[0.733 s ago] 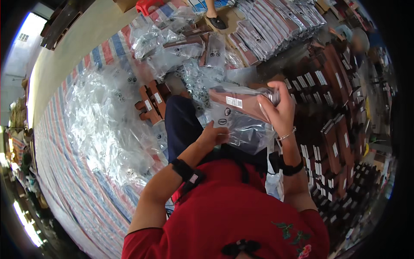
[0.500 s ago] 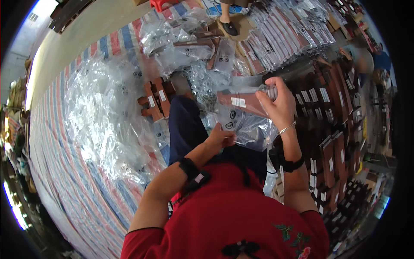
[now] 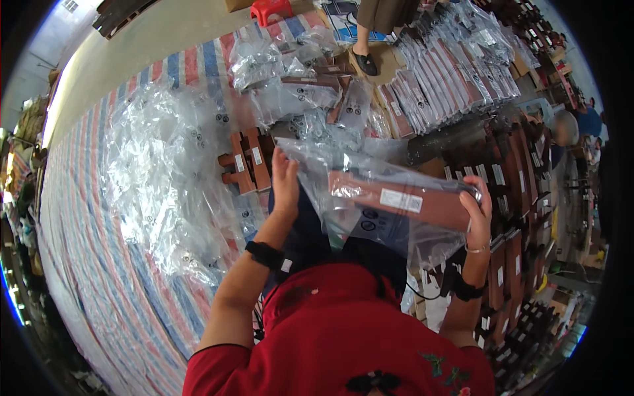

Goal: The person is placing wooden furniture boards into plastic bags.

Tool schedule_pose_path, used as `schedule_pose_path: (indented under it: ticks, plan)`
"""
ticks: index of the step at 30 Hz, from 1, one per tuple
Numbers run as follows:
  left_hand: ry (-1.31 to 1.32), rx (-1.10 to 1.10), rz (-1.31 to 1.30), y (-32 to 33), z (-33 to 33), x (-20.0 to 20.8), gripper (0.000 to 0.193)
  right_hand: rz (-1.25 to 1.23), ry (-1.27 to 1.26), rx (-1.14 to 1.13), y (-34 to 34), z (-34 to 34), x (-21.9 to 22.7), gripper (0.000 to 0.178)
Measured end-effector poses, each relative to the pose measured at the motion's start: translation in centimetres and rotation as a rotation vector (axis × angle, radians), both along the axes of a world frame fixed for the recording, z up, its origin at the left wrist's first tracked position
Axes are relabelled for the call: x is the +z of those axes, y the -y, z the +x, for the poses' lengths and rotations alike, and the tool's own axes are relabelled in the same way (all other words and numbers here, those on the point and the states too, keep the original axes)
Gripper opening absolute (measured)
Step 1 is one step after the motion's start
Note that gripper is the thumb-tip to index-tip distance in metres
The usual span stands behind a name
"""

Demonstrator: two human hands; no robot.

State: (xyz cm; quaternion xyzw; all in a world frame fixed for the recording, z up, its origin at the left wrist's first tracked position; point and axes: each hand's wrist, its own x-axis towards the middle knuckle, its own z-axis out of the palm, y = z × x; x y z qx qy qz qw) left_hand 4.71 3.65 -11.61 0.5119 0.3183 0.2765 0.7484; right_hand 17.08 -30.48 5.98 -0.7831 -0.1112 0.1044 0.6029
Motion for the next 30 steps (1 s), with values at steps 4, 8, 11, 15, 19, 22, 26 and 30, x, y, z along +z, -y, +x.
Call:
schedule_pose_path:
  ticks: [4,8,11,15,19,22,26,30]
  plan:
    - [-0.103,-0.066,0.182,-3.0,0.5,2.5,0.038,0.074,-0.007,-0.03,2.5,0.1,-0.5,0.033]
    - [-0.397,-0.193,0.627,-4.3,-1.0,3.9,0.021,-0.132,0.113,-0.114,4.4,-1.9,0.1,0.025]
    - [-0.269,-0.094,0.652,-6.5,-3.0,3.5,0.017,0.208,-0.087,-0.064,3.9,-2.1,-3.5,0.026]
    - [-0.445,-0.164,1.2,-5.3,-2.8,8.5,0.015,0.349,-0.115,-0.104,5.4,-3.9,-4.2,0.032]
    - [-0.397,-0.193,1.493,-4.2,-2.9,12.9,0.028,0.397,-0.122,-0.184,6.2,-4.8,-5.2,0.032]
    - [-0.121,-0.087,1.726,-3.4,-2.0,14.3,0.021,0.381,-0.101,-0.243,6.2,-4.9,-5.6,0.031]
    - [0.014,-0.509,0.321,-6.4,-2.5,10.4,0.018,0.406,-0.119,-0.277,5.8,-4.9,-5.4,0.03]
    - [-0.018,-0.709,0.19,-5.5,-2.8,12.8,0.016,0.412,-0.141,-0.255,5.8,-5.2,-5.4,0.028]
